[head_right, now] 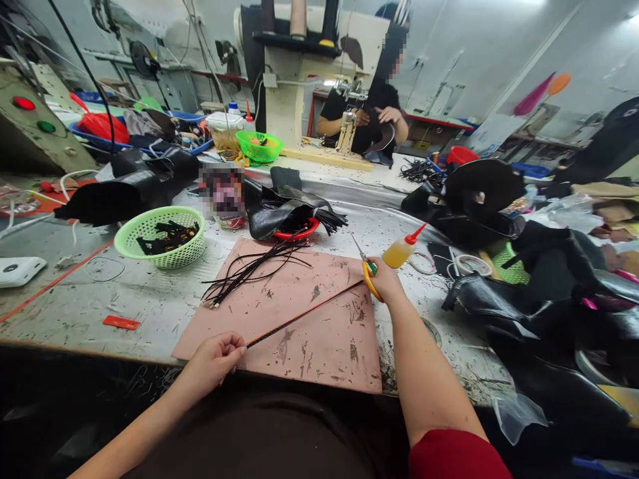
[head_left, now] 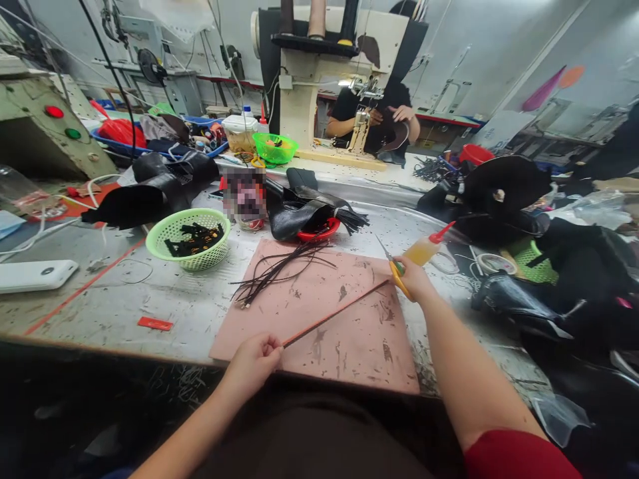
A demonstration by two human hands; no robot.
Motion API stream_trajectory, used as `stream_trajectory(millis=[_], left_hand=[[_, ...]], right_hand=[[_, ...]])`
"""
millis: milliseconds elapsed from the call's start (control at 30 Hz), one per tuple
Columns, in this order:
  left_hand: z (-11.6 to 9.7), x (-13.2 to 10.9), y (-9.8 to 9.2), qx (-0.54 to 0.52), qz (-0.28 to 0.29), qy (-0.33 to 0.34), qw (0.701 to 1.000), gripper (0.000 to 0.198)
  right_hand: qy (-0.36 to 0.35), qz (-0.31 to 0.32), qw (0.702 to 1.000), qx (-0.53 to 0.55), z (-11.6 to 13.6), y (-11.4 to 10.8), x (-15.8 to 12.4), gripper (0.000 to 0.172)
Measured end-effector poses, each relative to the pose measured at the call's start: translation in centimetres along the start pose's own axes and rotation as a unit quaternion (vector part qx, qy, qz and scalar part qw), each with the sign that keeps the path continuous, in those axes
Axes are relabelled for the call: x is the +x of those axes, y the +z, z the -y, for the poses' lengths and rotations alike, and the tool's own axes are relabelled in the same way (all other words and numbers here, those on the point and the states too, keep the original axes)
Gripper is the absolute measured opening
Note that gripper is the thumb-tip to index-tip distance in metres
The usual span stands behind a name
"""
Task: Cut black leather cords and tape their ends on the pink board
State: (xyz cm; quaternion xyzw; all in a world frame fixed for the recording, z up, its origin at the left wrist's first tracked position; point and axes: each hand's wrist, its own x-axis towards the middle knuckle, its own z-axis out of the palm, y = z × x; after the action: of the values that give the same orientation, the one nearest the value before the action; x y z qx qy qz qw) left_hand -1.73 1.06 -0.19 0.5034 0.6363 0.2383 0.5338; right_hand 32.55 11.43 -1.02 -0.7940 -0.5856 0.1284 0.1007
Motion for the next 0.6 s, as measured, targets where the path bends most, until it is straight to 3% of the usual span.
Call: stream_trajectory(millis=[167, 333, 467, 600], left_hand=[[-2.0, 1.5, 1.1, -0.238, -0.04, -0.038, 0.97, 0.023], [-3.7, 2.0, 2.9, -0.291, -0.043, -0.015, 0.956, 0.023], [-4.2, 1.3, 4.1, -0.31, -0.022, -0.024, 0.95, 0.023], [-4.4, 1.1, 4.5, -0.324, -0.021, -0.057, 0.944, 0.016]], right_hand=[[0.017, -0.009, 0.999, -0.045, 1.3, -1.5, 2.6, 0.052], [0.013, 0.046, 0.998, -0.044, 0.5, -2.7, 4.1, 0.044], [-0.007, 0.086, 0.996, -0.028, -2.1, -4.6, 2.5, 0.025], [0.044, 0.096, 0.994, -0.032, -4.7, -5.5, -2.0, 0.018]])
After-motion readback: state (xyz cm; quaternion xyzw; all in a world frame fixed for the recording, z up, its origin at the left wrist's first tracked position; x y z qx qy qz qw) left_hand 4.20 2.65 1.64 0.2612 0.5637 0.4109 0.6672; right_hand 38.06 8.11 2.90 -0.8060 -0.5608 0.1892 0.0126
